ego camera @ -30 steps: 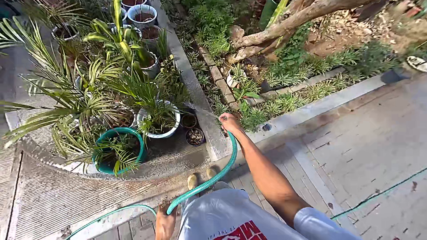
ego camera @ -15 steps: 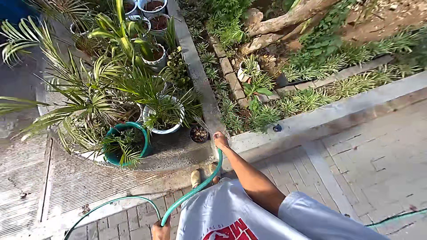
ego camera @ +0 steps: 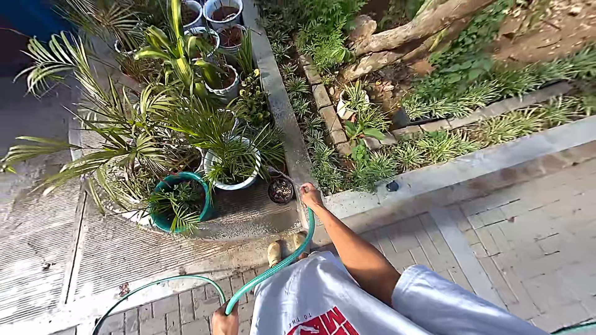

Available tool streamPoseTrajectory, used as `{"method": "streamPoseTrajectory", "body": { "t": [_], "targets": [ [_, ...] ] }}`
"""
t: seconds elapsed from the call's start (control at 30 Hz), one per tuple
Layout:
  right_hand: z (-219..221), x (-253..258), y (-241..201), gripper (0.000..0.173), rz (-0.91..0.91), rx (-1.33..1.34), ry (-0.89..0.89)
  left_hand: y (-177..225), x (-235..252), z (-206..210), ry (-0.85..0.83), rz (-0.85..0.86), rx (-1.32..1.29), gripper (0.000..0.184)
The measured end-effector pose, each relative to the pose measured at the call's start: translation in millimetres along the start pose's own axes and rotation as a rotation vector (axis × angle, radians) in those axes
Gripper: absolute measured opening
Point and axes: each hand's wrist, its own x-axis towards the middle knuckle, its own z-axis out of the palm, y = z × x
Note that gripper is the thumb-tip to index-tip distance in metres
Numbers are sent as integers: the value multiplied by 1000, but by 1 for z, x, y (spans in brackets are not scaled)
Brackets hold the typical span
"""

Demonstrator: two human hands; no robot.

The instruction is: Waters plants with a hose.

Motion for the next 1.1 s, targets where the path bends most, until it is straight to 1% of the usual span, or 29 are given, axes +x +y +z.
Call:
{"method": "streamPoseTrajectory", "body": {
  "t": [0.13,0.3,0.4,0.5,0.73,1.0,1.1],
  "targets": [
    [-23,10,-43,36,-65,5,50,27,2,-1,32,-11,-56,34],
    [-33,14,-71,34,-77,3,69,46,4,-6,67,20,-154,33],
    [-34,15,-80,32,-86,10,127,43,5,-7,84,37,-169,30],
    [-38,10,-91,34,-139,70,194,43,5,-7,111,41,-185,28],
    [-39,5,-104,33,-179,76,201,47,7,-8,112,24,-217,33],
    [-41,8,-115,31,-143,43,190,43,13,-5,98,-3,-196,37],
    [-40,8,-116,32,-134,38,191,44,13,-6,97,-5,-198,36]
  ]
}}
